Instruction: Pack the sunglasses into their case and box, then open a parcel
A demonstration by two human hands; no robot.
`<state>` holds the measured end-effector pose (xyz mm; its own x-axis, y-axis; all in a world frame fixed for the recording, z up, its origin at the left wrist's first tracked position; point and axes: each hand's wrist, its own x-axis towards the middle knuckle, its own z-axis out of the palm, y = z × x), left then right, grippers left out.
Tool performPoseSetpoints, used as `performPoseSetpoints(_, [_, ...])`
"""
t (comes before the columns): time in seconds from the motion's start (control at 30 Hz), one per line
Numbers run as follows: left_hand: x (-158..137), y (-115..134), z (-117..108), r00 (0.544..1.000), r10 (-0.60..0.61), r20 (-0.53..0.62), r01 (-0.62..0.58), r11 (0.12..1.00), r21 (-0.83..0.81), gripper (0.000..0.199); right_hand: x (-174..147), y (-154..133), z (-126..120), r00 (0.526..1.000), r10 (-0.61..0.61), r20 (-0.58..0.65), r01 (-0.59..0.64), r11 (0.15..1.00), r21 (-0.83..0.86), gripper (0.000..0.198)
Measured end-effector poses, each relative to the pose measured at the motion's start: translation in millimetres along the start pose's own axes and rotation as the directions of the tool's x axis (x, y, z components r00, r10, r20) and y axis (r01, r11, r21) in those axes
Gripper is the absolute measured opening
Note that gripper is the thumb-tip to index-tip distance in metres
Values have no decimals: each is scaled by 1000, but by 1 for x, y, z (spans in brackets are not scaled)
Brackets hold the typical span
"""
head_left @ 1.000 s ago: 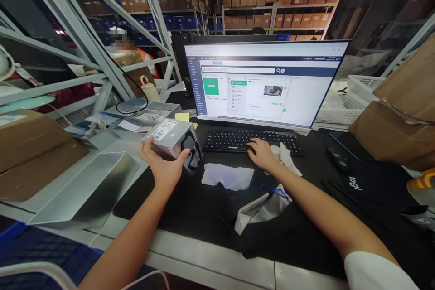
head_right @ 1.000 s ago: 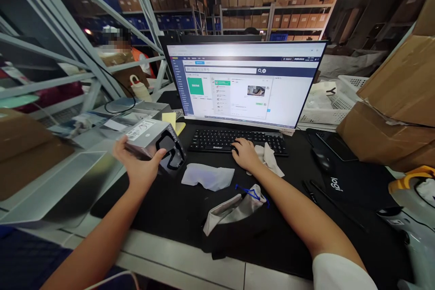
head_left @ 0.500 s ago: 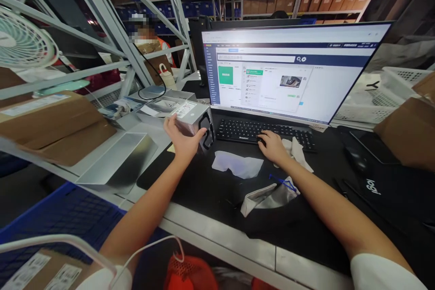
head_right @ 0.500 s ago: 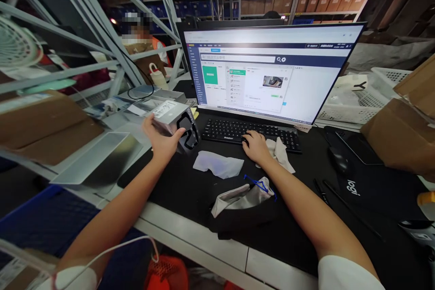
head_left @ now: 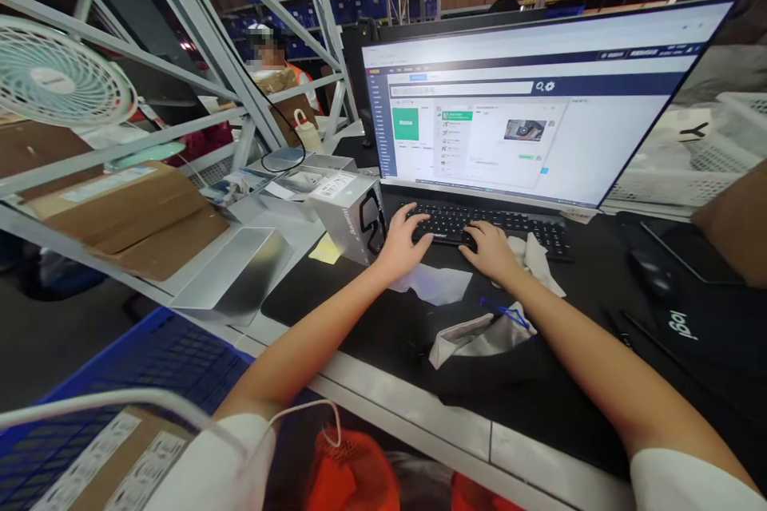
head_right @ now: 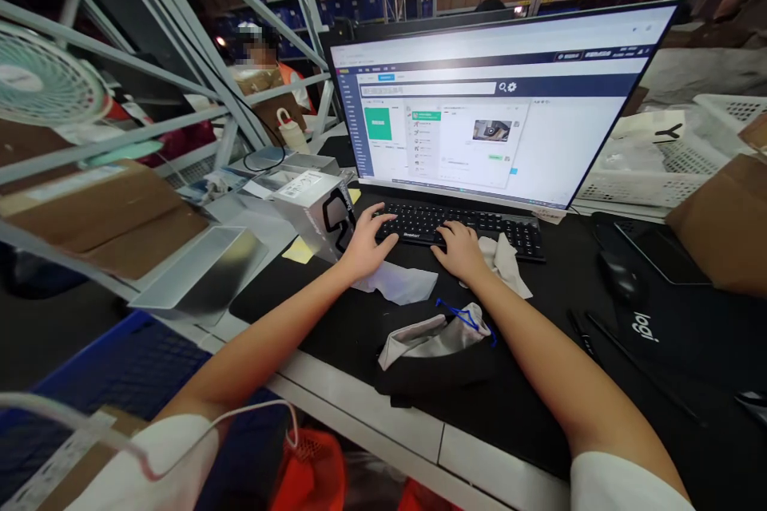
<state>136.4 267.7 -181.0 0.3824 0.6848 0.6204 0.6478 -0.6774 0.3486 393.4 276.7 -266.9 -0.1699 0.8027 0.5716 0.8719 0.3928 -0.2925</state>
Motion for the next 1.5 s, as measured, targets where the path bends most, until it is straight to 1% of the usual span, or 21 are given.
performPoseSetpoints(0.03, [12, -1, 11, 990, -137, 38, 135, 989, 54, 34, 0, -1, -1, 1000, 5, -2, -5, 1000, -8, 45])
performPoseSetpoints(0.07, [25, -3, 20, 965, -254, 59, 245, 961, 124, 36, 0, -1, -1, 1000, 11, -7, -12, 1000, -15, 45])
performPoseSetpoints(0.1, [36, -6, 28, 933, -350, 78, 330, 924, 194, 39, 0, -2, -1, 1000, 19, -15, -19, 1000, -20, 44])
performPoseSetpoints(0.13, [46, -9, 34, 901, -423, 99, 388, 885, 256, 43, 0, -2, -1, 999, 26, -22, -26, 999, -22, 43])
performPoseSetpoints(0.2, [60, -15, 43, 836, -530, 146, 466, 824, 323, 54, 0, -4, -2, 999, 39, -27, -40, 999, -19, 40])
performPoseSetpoints(0.27, [67, -20, 46, 780, -599, 180, 530, 786, 319, 62, 0, -5, -3, 998, 54, -17, -54, 998, -15, 40])
performPoseSetpoints(0.33, [69, -23, 47, 755, -630, 185, 569, 768, 293, 66, -1, -5, -5, 997, 72, 4, -72, 997, -13, 42])
performPoseSetpoints(0.4, [66, -25, 46, 758, -627, 180, 572, 771, 278, 67, -2, -5, -7, 996, 88, 15, -88, 996, -9, 44])
performPoseSetpoints(0.47, [60, -25, 44, 785, -586, 201, 527, 803, 279, 65, -3, -4, -10, 994, 106, 7, -106, 994, -5, 45])
performPoseSetpoints(0.5, [56, -24, 43, 798, -554, 237, 487, 824, 289, 63, -3, -5, -11, 993, 115, 1, -115, 993, -8, 46])
performPoseSetpoints(0.57, [47, -20, 40, 811, -470, 349, 366, 872, 325, 58, -1, -9, -13, 991, 135, 2, -135, 990, -30, 46])
performPoseSetpoints(0.63, [40, -16, 38, 810, -365, 459, 207, 910, 358, 55, 4, -16, -14, 988, 153, 27, -151, 986, -70, 44])
performPoseSetpoints(0.7, [36, -12, 35, 819, -269, 508, 71, 924, 375, 54, 11, -26, -12, 985, 163, 59, -156, 981, -113, 42])
performPoseSetpoints(0.77, [35, -8, 34, 836, -221, 502, 8, 920, 392, 52, 20, -36, -9, 983, 161, 85, -148, 979, -142, 39])
performPoseSetpoints(0.83, [35, -6, 33, 851, -222, 477, 10, 913, 408, 50, 29, -43, -6, 983, 147, 105, -131, 980, -150, 39])
performPoseSetpoints(0.97, [37, -8, 33, 861, -220, 458, 4, 905, 426, 44, 40, -50, 0, 985, 131, 112, -116, 984, -133, 41])
performPoseSetpoints(1.1, [36, -12, 33, 870, -186, 457, -33, 902, 430, 43, 38, -51, 3, 988, 132, 85, -120, 984, -135, 42])
performPoseSetpoints(1.3, [34, -16, 34, 878, -186, 440, -6, 917, 398, 43, 29, -51, 7, 992, 97, 83, -82, 981, -174, 43])
performPoseSetpoints(1.4, [36, -18, 34, 886, -180, 428, 2, 923, 384, 42, 27, -49, 8, 990, 127, 55, -114, 974, -196, 44])
performPoseSetpoints(1.5, [38, -18, 35, 894, -185, 409, 18, 925, 379, 41, 26, -48, 8, 985, 166, 38, -155, 969, -192, 51])
